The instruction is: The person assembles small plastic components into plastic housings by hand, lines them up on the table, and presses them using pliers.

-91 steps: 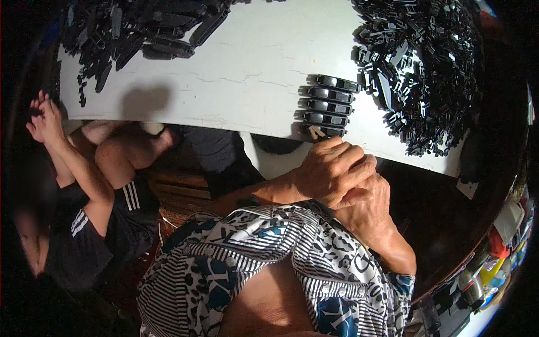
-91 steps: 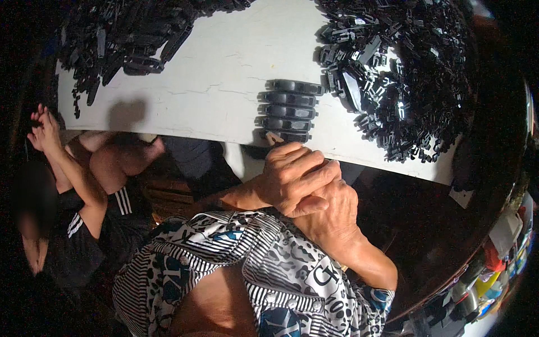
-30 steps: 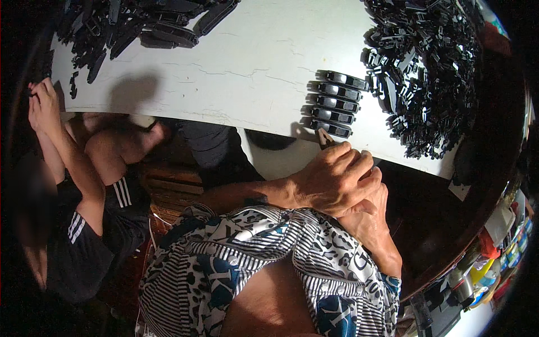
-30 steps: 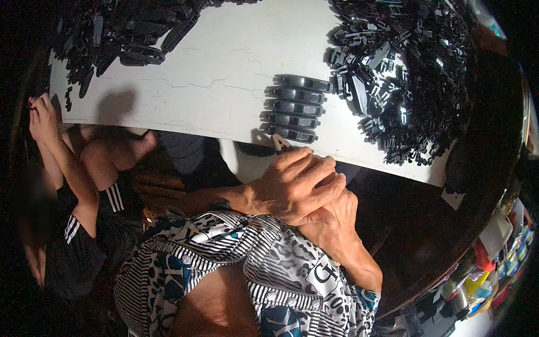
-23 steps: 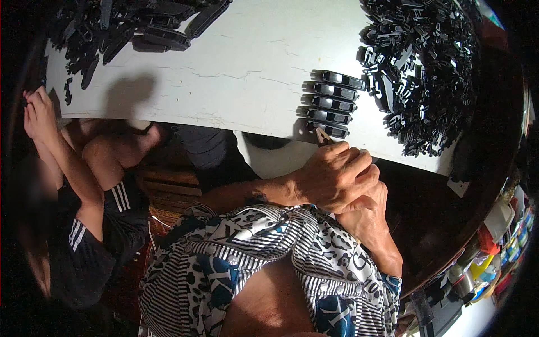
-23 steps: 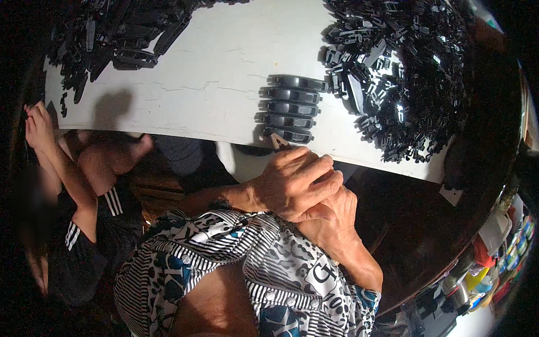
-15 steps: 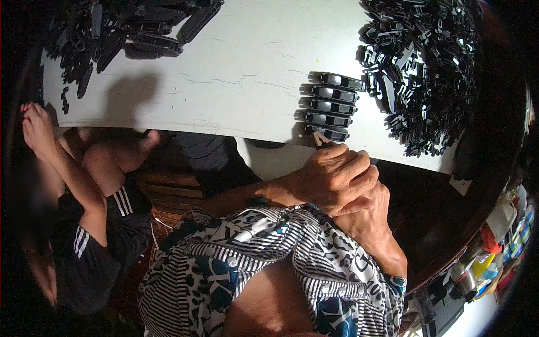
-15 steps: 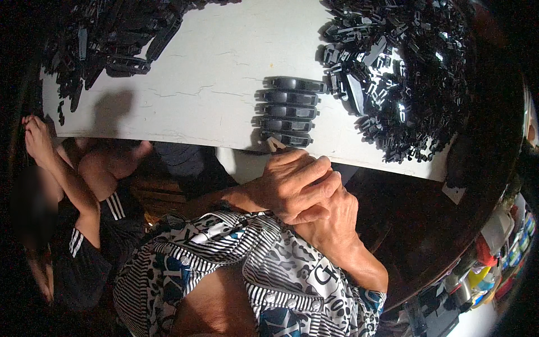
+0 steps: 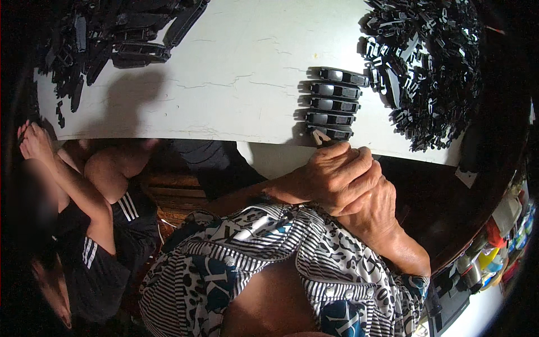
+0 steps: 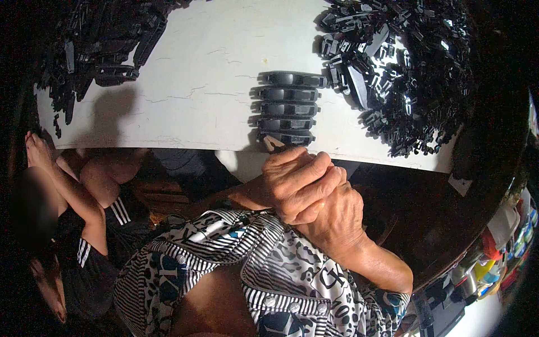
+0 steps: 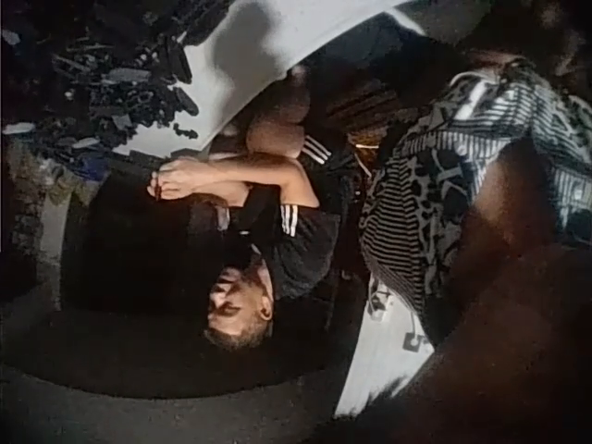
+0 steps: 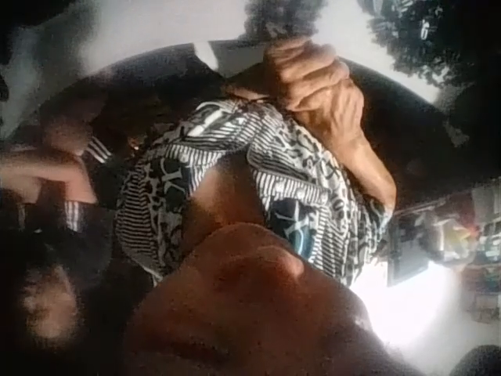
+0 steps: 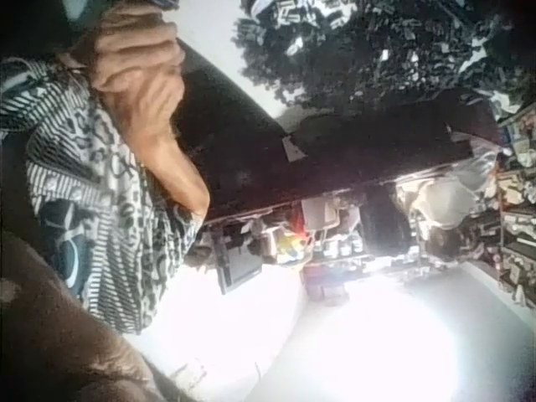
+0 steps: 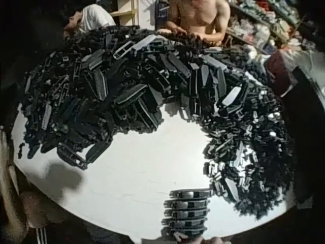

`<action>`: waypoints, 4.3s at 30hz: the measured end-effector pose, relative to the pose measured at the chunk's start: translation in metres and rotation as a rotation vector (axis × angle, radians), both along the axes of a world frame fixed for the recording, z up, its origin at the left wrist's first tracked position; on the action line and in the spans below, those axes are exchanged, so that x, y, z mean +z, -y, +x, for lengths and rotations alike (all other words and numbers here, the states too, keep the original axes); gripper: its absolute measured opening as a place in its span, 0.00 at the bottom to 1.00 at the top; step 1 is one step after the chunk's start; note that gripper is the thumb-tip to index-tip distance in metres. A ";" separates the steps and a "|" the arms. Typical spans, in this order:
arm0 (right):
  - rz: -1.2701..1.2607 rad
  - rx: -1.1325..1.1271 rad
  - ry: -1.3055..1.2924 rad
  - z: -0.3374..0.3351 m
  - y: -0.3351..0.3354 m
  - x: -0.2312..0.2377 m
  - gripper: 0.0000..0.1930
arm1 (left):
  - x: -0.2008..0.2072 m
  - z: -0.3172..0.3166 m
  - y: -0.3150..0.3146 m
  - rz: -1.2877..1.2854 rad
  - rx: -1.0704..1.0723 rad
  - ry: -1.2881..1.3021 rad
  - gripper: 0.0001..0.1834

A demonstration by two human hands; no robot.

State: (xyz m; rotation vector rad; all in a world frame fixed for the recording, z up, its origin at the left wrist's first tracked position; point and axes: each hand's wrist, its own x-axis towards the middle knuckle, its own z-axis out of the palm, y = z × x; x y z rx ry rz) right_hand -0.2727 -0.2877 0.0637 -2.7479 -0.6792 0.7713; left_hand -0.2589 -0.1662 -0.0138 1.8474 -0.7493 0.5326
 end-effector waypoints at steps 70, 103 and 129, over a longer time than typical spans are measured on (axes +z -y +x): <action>0.053 0.014 0.138 0.027 0.001 0.007 0.09 | 0.008 0.032 0.005 -0.060 -0.074 -0.151 0.15; -0.029 0.039 0.038 0.043 -0.004 0.008 0.11 | 0.015 0.046 0.002 -0.067 -0.028 -0.281 0.10; 0.072 -0.097 0.180 0.035 0.002 -0.012 0.11 | 0.012 0.049 0.006 -0.020 0.005 -0.239 0.07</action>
